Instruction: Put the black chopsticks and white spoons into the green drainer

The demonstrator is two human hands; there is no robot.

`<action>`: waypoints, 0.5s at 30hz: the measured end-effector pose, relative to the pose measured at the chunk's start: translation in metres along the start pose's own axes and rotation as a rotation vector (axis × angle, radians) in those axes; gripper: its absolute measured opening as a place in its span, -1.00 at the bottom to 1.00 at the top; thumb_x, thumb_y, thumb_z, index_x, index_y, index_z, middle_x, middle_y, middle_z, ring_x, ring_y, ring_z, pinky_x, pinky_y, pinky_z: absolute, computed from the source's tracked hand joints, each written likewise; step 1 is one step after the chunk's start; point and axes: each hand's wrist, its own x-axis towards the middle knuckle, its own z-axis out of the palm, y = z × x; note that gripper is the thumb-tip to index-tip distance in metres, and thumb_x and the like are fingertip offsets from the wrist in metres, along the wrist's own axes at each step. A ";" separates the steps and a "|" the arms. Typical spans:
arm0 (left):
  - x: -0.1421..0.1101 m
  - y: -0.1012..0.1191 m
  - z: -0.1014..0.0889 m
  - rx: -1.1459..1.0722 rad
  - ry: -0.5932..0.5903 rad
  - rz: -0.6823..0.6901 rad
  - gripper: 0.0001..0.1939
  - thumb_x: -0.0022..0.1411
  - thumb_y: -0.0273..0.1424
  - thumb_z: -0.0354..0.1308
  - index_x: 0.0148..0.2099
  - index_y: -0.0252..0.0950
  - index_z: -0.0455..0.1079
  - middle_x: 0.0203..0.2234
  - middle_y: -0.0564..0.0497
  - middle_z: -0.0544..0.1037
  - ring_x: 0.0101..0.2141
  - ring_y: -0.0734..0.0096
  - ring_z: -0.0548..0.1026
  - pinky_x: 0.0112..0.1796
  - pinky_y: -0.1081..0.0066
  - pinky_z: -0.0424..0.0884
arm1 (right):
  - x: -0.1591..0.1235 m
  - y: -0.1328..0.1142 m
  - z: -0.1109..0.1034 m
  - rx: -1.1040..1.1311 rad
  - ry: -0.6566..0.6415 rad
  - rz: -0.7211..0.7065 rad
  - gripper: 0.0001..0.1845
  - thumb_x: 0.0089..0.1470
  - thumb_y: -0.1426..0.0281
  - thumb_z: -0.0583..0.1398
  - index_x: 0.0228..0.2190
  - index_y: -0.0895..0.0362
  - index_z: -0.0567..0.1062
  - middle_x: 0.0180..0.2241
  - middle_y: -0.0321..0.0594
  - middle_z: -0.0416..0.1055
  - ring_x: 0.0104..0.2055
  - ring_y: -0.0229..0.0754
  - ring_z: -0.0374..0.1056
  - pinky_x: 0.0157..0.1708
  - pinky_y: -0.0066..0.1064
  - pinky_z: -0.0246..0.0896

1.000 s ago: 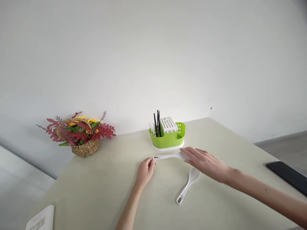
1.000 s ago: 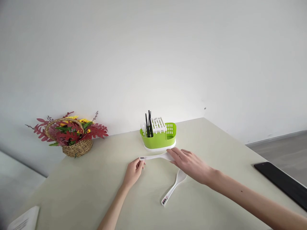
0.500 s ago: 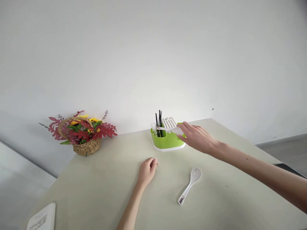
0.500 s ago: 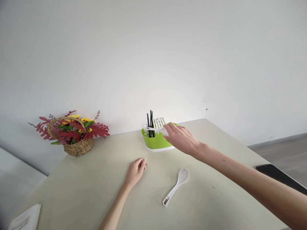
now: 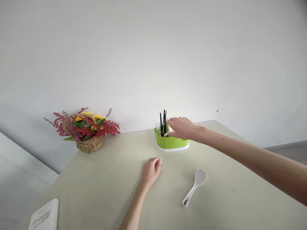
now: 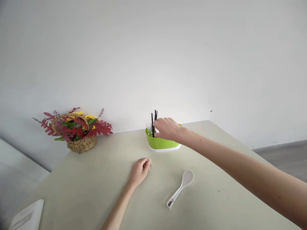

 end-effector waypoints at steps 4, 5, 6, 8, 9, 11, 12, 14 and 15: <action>-0.001 0.000 0.001 0.017 -0.003 0.014 -0.54 0.50 -0.11 -0.07 -0.37 -0.18 0.45 -0.46 -0.03 0.59 -0.41 0.28 0.50 -0.32 0.36 0.29 | 0.024 -0.008 0.007 -0.028 -0.079 -0.071 -0.77 0.27 0.32 0.24 -0.16 0.24 0.57 -0.13 0.10 0.58 -0.12 0.13 0.56 -0.21 -0.21 0.36; -0.001 0.000 0.001 0.019 -0.003 0.016 -0.55 0.50 -0.12 -0.07 -0.37 -0.18 0.45 -0.45 -0.03 0.59 -0.41 0.28 0.50 -0.33 0.36 0.29 | 0.030 -0.010 0.009 -0.033 -0.107 -0.091 -0.77 0.27 0.33 0.25 -0.17 0.25 0.58 -0.16 0.10 0.59 -0.14 0.13 0.57 -0.21 -0.20 0.37; -0.001 -0.001 0.001 0.022 -0.003 0.017 -0.55 0.50 -0.13 -0.06 -0.37 -0.18 0.45 -0.45 -0.03 0.59 -0.41 0.28 0.49 -0.33 0.37 0.28 | 0.036 -0.012 0.010 -0.037 -0.136 -0.110 -0.78 0.26 0.34 0.25 -0.17 0.25 0.59 -0.19 0.08 0.59 -0.16 0.12 0.58 -0.22 -0.20 0.37; -0.001 -0.001 0.002 0.027 -0.003 0.018 -0.56 0.50 -0.14 -0.06 -0.37 -0.18 0.45 -0.45 -0.02 0.59 -0.41 0.28 0.49 -0.33 0.37 0.28 | 0.048 -0.015 0.011 -0.041 -0.193 -0.136 -0.78 0.26 0.34 0.26 -0.18 0.26 0.61 -0.26 0.04 0.60 -0.21 0.09 0.59 -0.25 -0.21 0.38; -0.001 -0.001 0.002 0.029 -0.004 0.019 -0.56 0.50 -0.14 -0.06 -0.37 -0.18 0.45 -0.46 -0.02 0.59 -0.41 0.28 0.49 -0.34 0.37 0.27 | 0.053 -0.017 0.011 -0.043 -0.218 -0.143 -0.77 0.26 0.33 0.26 -0.20 0.26 0.61 -0.28 0.03 0.60 -0.24 0.07 0.59 -0.27 -0.22 0.39; 0.000 -0.002 0.003 0.033 -0.006 0.018 -0.56 0.50 -0.14 -0.06 -0.37 -0.18 0.45 -0.47 -0.02 0.59 -0.42 0.28 0.49 -0.34 0.36 0.27 | 0.063 -0.020 0.011 -0.048 -0.269 -0.147 -0.73 0.29 0.29 0.26 -0.24 0.27 0.61 -0.31 -0.01 0.59 -0.27 0.02 0.58 -0.30 -0.23 0.41; 0.000 -0.002 0.003 0.034 -0.007 0.018 -0.56 0.50 -0.14 -0.06 -0.37 -0.17 0.45 -0.46 -0.02 0.59 -0.42 0.28 0.48 -0.34 0.36 0.27 | 0.066 -0.022 0.011 -0.052 -0.295 -0.145 -0.71 0.30 0.25 0.26 -0.24 0.26 0.61 -0.30 -0.04 0.58 -0.29 -0.02 0.57 -0.30 -0.24 0.43; 0.000 -0.002 0.004 0.035 -0.010 0.016 -0.56 0.50 -0.14 -0.06 -0.37 -0.17 0.45 -0.46 -0.02 0.60 -0.42 0.28 0.48 -0.33 0.35 0.27 | 0.068 -0.024 0.012 -0.059 -0.346 -0.134 -0.68 0.34 0.20 0.25 -0.18 0.24 0.59 -0.25 -0.11 0.58 -0.28 -0.10 0.55 -0.27 -0.25 0.47; 0.000 -0.002 0.005 0.035 -0.012 0.015 -0.55 0.51 -0.13 -0.07 -0.37 -0.17 0.45 -0.46 -0.02 0.60 -0.42 0.28 0.48 -0.33 0.35 0.27 | 0.067 -0.025 0.013 -0.063 -0.367 -0.127 -0.64 0.41 0.19 0.18 -0.14 0.26 0.58 -0.21 -0.14 0.56 -0.24 -0.14 0.55 -0.22 -0.26 0.47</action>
